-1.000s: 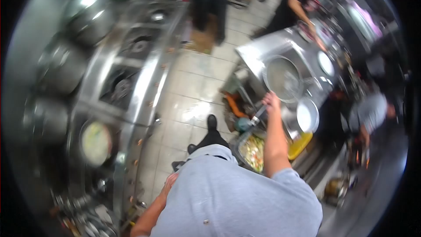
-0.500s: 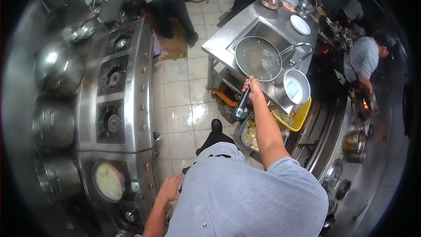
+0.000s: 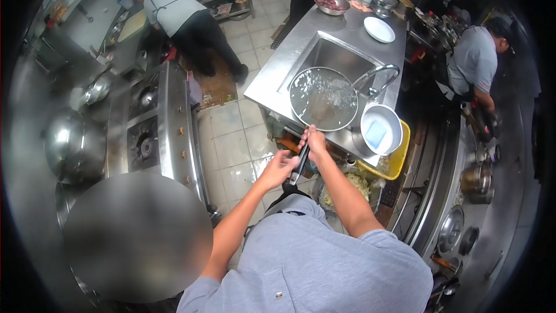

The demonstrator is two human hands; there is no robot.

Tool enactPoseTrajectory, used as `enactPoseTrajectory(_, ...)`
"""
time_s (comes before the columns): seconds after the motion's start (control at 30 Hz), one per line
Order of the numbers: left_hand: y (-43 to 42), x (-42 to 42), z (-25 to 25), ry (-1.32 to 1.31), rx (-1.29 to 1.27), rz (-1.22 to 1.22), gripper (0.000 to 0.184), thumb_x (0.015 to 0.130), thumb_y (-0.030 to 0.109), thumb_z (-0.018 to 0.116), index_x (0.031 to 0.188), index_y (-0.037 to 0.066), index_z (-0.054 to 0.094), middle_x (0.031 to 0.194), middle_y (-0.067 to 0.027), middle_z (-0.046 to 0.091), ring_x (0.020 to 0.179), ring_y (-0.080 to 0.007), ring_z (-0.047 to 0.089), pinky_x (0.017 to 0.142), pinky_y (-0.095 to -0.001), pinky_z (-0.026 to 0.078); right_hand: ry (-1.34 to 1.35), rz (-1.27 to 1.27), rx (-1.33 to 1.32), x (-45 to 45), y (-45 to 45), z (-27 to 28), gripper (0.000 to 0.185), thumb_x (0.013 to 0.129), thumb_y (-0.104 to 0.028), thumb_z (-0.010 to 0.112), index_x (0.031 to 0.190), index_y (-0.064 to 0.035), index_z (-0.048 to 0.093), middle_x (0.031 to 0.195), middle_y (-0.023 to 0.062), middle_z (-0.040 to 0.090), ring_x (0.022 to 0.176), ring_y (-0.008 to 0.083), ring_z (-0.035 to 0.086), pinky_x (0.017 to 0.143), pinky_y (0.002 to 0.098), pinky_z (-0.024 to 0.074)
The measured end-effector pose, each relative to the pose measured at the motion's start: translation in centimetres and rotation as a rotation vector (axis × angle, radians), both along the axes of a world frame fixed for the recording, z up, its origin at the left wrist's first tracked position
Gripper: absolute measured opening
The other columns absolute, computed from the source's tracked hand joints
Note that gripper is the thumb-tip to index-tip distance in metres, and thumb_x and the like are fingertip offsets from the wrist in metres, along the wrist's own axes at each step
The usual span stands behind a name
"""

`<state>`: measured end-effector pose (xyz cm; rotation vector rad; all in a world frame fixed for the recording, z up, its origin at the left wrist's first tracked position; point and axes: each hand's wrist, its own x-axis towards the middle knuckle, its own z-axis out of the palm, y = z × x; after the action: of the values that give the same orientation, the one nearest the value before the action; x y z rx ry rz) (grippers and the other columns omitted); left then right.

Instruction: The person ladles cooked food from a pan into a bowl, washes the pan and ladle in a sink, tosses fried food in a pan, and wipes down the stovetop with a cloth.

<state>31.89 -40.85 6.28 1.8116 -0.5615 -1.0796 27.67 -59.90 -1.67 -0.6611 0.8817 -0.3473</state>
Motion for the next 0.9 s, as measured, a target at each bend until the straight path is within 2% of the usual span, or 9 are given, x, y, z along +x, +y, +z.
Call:
enactPoseTrajectory(0.03, -2.4, -0.1, -1.3, 0.05, -0.022, -0.004, 0.069, 0.092, 0.049, 0.067, 0.131, -0.006, 0.048, 0.1, -0.0155, 0.068, 0.084, -0.0215, 0.068, 0.072, -0.035, 0.056, 0.008, -0.002, -0.019, 0.0, 0.3, 0.0, 0.037, 0.107, -0.041, 0.04, 0.092, -0.0086, 0.049, 0.065, 0.0039, 0.048, 0.052, 0.0188, 0.049, 0.049, 0.0379, 0.0474)
enactPoseTrajectory(0.1, -4.9, -0.9, -2.9, 0.405, -0.021, 0.058, 0.057, 0.092, 0.047, 0.067, 0.117, -0.003, 0.054, 0.084, -0.0104, 0.067, 0.062, -0.0165, 0.064, 0.052, -0.0315, 0.052, 0.05, -0.014, -0.057, -0.2, 0.5, 0.0, 0.041, 0.105, -0.043, 0.045, 0.096, -0.004, 0.054, 0.068, 0.0076, 0.055, 0.053, 0.0209, 0.056, 0.049, 0.0374, 0.0508)
enactPoseTrajectory(0.2, -5.4, -1.9, -1.6, 0.088, 0.04, 0.028, 0.039, 0.093, 0.038, 0.068, 0.095, 0.0, 0.058, 0.058, -0.005, 0.057, 0.042, -0.0143, 0.053, 0.038, -0.0327, 0.043, 0.062, 0.074, 0.066, -1.1, -0.5, 0.4, 0.039, 0.101, -0.045, 0.052, 0.101, -0.006, 0.055, 0.077, 0.009, 0.06, 0.064, 0.0221, 0.059, 0.061, 0.0395, 0.0546)
enactPoseTrajectory(0.3, -5.6, -2.1, -0.6, -0.003, 0.108, 0.066, 0.036, 0.092, 0.035, 0.068, 0.096, 0.0, 0.058, 0.056, -0.0041, 0.056, 0.04, -0.0137, 0.052, 0.038, -0.0323, 0.042, -0.016, -0.091, 0.215, -3.5, -3.7, -0.9, 0.04, 0.098, -0.043, 0.057, 0.103, -0.0032, 0.056, 0.091, 0.0142, 0.063, 0.079, 0.0239, 0.063, 0.073, 0.0418, 0.0555)
enactPoseTrajectory(0.33, -5.6, -1.9, 0.2, 0.005, 0.16, 0.038, 0.034, 0.09, 0.033, 0.069, 0.095, 0.0, 0.059, 0.061, -0.0097, 0.059, 0.048, -0.0212, 0.058, 0.047, -0.0379, 0.047, -0.063, -0.229, 0.18, -3.8, -4.2, 0.5, 0.032, 0.094, -0.028, 0.059, 0.104, 0.0012, 0.055, 0.103, 0.019, 0.063, 0.093, 0.0289, 0.064, 0.086, 0.0464, 0.0548)
enactPoseTrajectory(0.47, -4.3, -1.4, -3.7, -0.257, 0.055, -0.012, 0.031, 0.088, 0.029, 0.069, 0.09, 0.001, 0.057, 0.063, -0.0074, 0.057, 0.056, -0.0185, 0.058, 0.055, -0.0379, 0.047, -0.108, -0.119, -0.019, -4.8, -7.3, -3.5, 0.025, 0.08, -0.004, 0.049, 0.102, 0.0058, 0.056, 0.108, 0.0214, 0.064, 0.1, 0.0368, 0.065, 0.094, 0.0557, 0.0536)
enactPoseTrajectory(0.6, -3.9, -0.8, -1.3, -0.229, 0.119, 0.0, 0.031, 0.087, 0.029, 0.068, 0.09, 0.0, 0.059, 0.066, -0.0096, 0.057, 0.061, -0.0201, 0.059, 0.059, -0.0395, 0.047, -0.113, -0.079, -0.013, -4.1, -6.8, -2.5, 0.023, 0.082, -0.004, 0.049, 0.101, 0.0073, 0.057, 0.108, 0.0214, 0.065, 0.1, 0.0367, 0.066, 0.092, 0.0567, 0.0543)
enactPoseTrajectory(0.67, -3.4, -0.6, -0.8, -0.155, 0.161, 0.017, 0.031, 0.085, 0.028, 0.068, 0.093, -0.001, 0.06, 0.071, -0.0184, 0.062, 0.068, -0.0336, 0.063, 0.066, -0.0451, 0.048, -0.142, -0.089, 0.012, -3.6, -6.6, -2.5, 0.023, 0.081, -0.003, 0.05, 0.101, 0.0081, 0.056, 0.106, 0.0213, 0.065, 0.099, 0.037, 0.066, 0.091, 0.0563, 0.0549)
enactPoseTrajectory(0.9, -0.4, -0.2, 2.1, -0.183, 0.12, 0.121, 0.033, 0.087, 0.031, 0.068, 0.097, 0.0, 0.061, 0.071, -0.0143, 0.061, 0.067, -0.0258, 0.06, 0.064, -0.042, 0.047, -0.155, 0.007, -0.021, -0.8, -3.8, 3.7, 0.026, 0.082, -0.002, 0.051, 0.104, 0.0086, 0.056, 0.104, 0.0201, 0.065, 0.096, 0.0351, 0.067, 0.091, 0.0553, 0.056)
